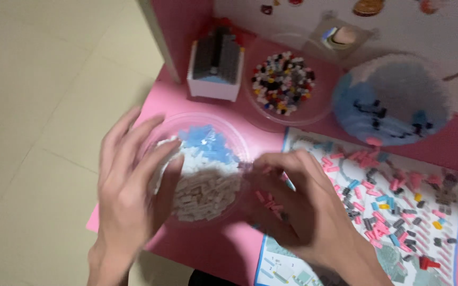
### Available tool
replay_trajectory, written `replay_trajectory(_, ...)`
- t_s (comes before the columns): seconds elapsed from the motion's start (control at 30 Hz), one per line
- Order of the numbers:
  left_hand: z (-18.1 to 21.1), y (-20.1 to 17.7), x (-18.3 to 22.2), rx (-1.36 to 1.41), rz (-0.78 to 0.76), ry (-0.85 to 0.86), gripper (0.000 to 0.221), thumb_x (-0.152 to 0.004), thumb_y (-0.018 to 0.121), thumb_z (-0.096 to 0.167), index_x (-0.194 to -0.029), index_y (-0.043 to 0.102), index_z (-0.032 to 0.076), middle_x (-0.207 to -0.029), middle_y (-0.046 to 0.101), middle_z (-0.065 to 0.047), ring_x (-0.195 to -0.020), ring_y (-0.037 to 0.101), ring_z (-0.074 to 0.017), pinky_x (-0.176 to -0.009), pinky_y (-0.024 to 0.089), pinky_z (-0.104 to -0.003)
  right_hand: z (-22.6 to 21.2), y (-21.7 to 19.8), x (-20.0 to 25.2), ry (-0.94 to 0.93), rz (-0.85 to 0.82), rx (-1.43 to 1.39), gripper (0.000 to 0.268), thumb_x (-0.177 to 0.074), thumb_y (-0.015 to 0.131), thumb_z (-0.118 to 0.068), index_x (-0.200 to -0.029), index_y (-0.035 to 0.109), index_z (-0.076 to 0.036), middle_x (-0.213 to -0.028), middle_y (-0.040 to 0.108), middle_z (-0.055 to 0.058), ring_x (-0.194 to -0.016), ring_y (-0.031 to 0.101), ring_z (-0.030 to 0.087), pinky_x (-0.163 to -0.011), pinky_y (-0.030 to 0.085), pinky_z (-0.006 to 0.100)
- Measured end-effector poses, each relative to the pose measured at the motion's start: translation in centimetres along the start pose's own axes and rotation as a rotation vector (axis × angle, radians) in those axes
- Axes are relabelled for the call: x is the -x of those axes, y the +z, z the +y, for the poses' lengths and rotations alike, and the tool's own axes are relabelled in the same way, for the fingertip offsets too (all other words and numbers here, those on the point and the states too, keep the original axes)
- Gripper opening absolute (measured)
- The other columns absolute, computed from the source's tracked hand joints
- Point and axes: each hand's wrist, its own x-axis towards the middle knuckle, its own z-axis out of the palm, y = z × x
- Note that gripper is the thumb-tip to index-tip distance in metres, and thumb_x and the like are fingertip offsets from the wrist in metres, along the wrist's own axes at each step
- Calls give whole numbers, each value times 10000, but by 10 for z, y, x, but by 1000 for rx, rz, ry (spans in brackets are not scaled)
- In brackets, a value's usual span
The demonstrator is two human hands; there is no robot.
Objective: Assembling a toy using small building bricks while referring to an instruction manual.
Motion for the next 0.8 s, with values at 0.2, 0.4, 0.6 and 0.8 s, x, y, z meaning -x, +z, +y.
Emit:
replay_trajectory(0.2,31,-8,25,-80,-40,-52,146,-834,819,59,-948,773,-21,-1393,643,-201,-1483,449,-468,-1225,415,-609,17,8,85,133,129,-49,316,-765,823,-201,-1042,807,-50,-1140,696,80,-991,645,222,-923,540,401)
replay_trajectory(0.4,74,18,38,254,-136,67,417,-627,789,131,-1022,754,2,-1085,773,-155,-904,785,-267,-766,643,-358,37,5,169,286,253,-454,80,-833,742,-77,-884,783,-31,-979,798,102,-919,752,231,-980,576,394)
replay_trajectory(0.6,148,108,72,301,-236,360,475,-926,836,398,-1268,756,78,-1424,631,-110,-1355,608,-296,-1136,491,-500,60,-15,253,515,450,-488,185,-796,643,-20,-909,784,19,-1062,825,167,-1083,774,293,-967,614,402)
replay_trajectory(0.8,155,131,71,99,-243,22,671,-930,686,432,-1414,531,-7,-1595,485,-294,-1472,464,-553,-1249,285,-679,75,-59,289,902,471,176,668,-787,649,-12,-1437,520,69,-1622,477,268,-1394,574,395,-1116,507,511)
